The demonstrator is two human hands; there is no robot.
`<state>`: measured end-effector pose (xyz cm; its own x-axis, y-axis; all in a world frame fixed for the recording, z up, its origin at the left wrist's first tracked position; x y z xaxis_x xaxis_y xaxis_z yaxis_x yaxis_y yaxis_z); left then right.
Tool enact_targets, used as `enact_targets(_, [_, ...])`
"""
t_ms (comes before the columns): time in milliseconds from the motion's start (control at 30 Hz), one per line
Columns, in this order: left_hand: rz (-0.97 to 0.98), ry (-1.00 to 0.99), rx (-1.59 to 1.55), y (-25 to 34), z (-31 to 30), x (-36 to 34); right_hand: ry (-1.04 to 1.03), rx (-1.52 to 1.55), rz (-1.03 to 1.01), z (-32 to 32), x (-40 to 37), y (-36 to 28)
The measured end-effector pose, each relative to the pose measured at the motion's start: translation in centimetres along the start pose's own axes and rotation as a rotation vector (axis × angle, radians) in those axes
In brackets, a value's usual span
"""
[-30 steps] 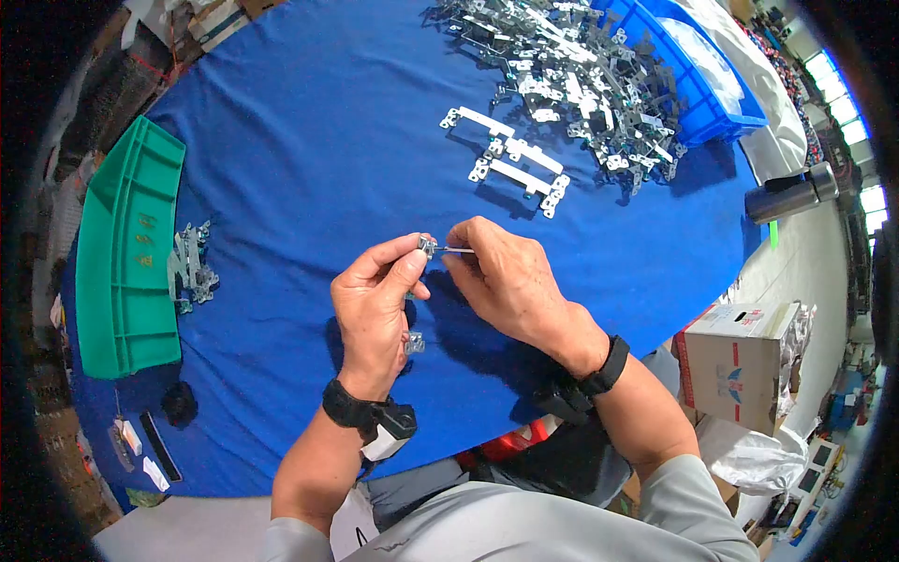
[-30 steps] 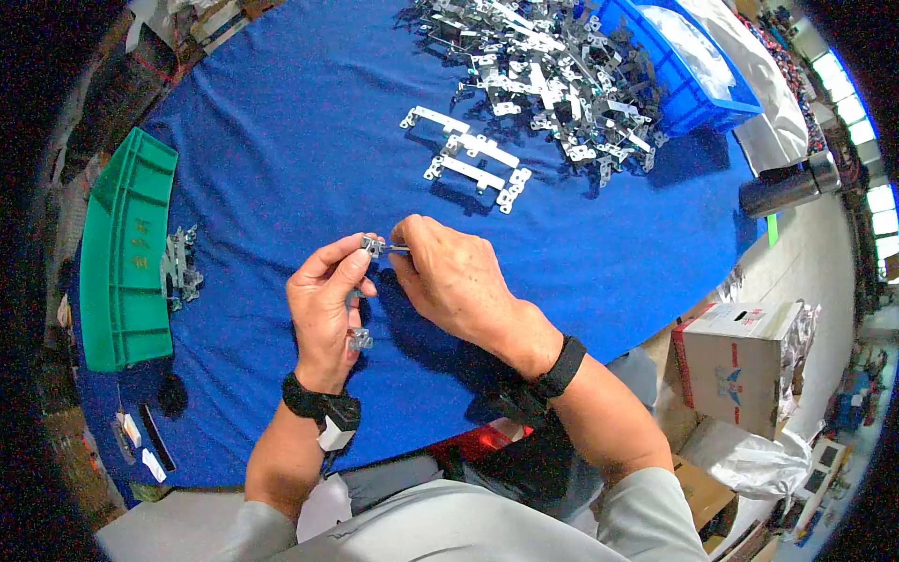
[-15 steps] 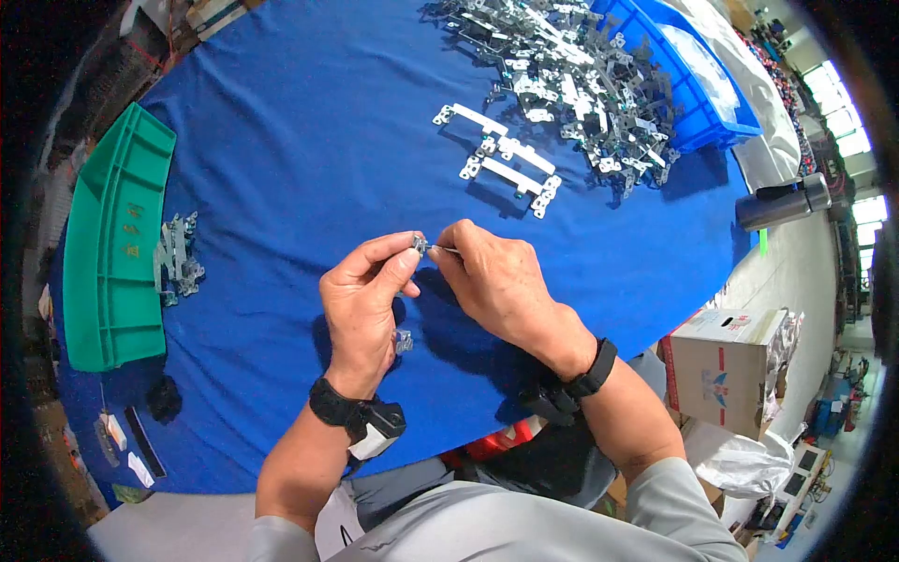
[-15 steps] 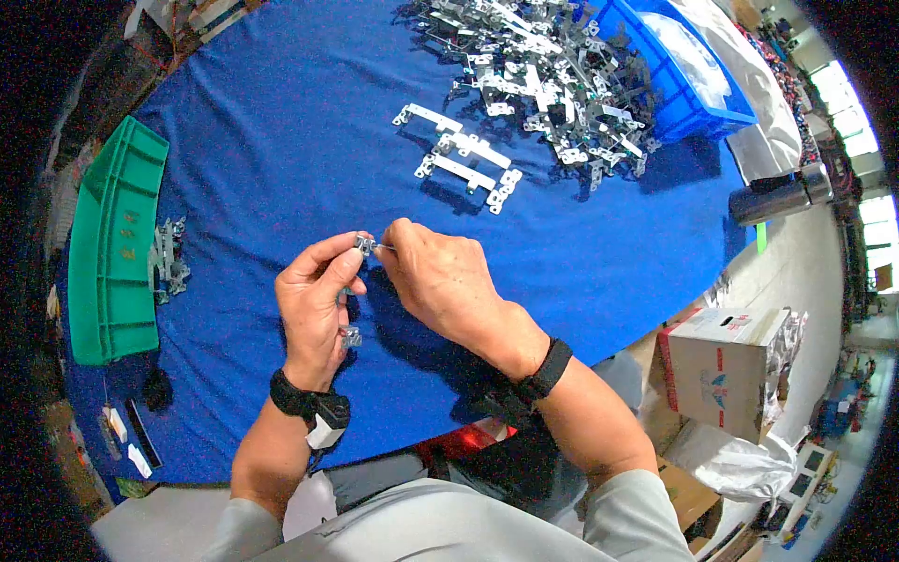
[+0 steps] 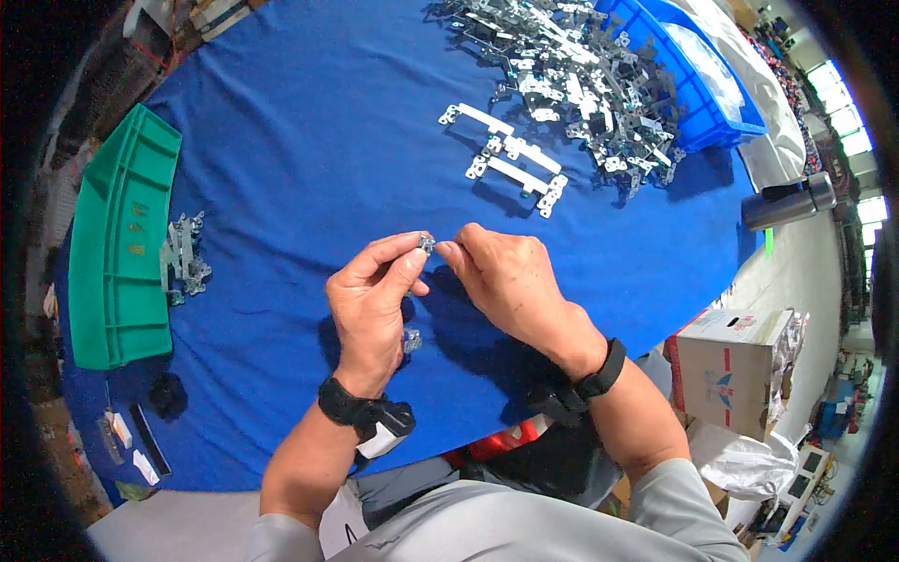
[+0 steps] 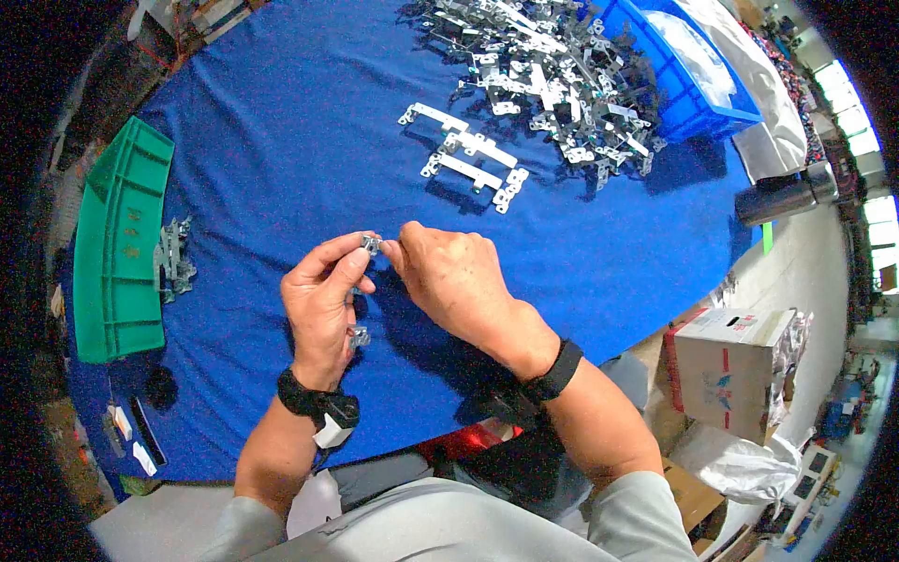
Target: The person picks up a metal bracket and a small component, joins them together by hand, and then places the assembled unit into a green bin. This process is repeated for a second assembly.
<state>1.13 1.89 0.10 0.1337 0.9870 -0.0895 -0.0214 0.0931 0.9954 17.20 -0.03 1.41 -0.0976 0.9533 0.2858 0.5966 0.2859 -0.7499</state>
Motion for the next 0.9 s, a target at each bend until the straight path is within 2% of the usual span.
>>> enact_targets(267, [-0.025,-0.002,-0.012,-0.06,-0.08,0.1,0.04,0.142,-0.002,-0.31,0.18,-0.24])
enact_targets(333, [0.001,0.002,-0.018,0.02,-0.03,0.1,-0.06,0.061,0.059,-0.43,0.19,-0.22])
enact_targets(567, [-0.012,-0.009,0.024,0.05,-0.1,0.03,0.025,0.16,-0.014,-0.37,0.23,-0.23])
enact_targets(667, [0.013,-0.015,-0.011,-0.05,-0.04,0.11,-0.005,0.129,0.011,-0.56,0.24,-0.24])
enact_targets(733, [0.02,-0.012,0.0,-0.09,-0.01,0.1,-0.119,0.015,0.101,-0.56,0.26,-0.05])
enact_targets(900, [0.014,-0.029,0.016,-0.03,-0.13,0.1,-0.037,0.113,0.045,-0.44,0.17,-0.03])
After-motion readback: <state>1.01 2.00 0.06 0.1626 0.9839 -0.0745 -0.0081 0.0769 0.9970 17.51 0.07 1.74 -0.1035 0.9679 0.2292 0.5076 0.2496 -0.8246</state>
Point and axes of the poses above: each hand's wrist, its own x-axis towards the middle knuckle, its own z-axis out of the palm, y = z × x, the point moved 2 cm from there along x, towards the middle knuckle, and after that the axes turned 15 degrees about x, right-handed, at the moved point
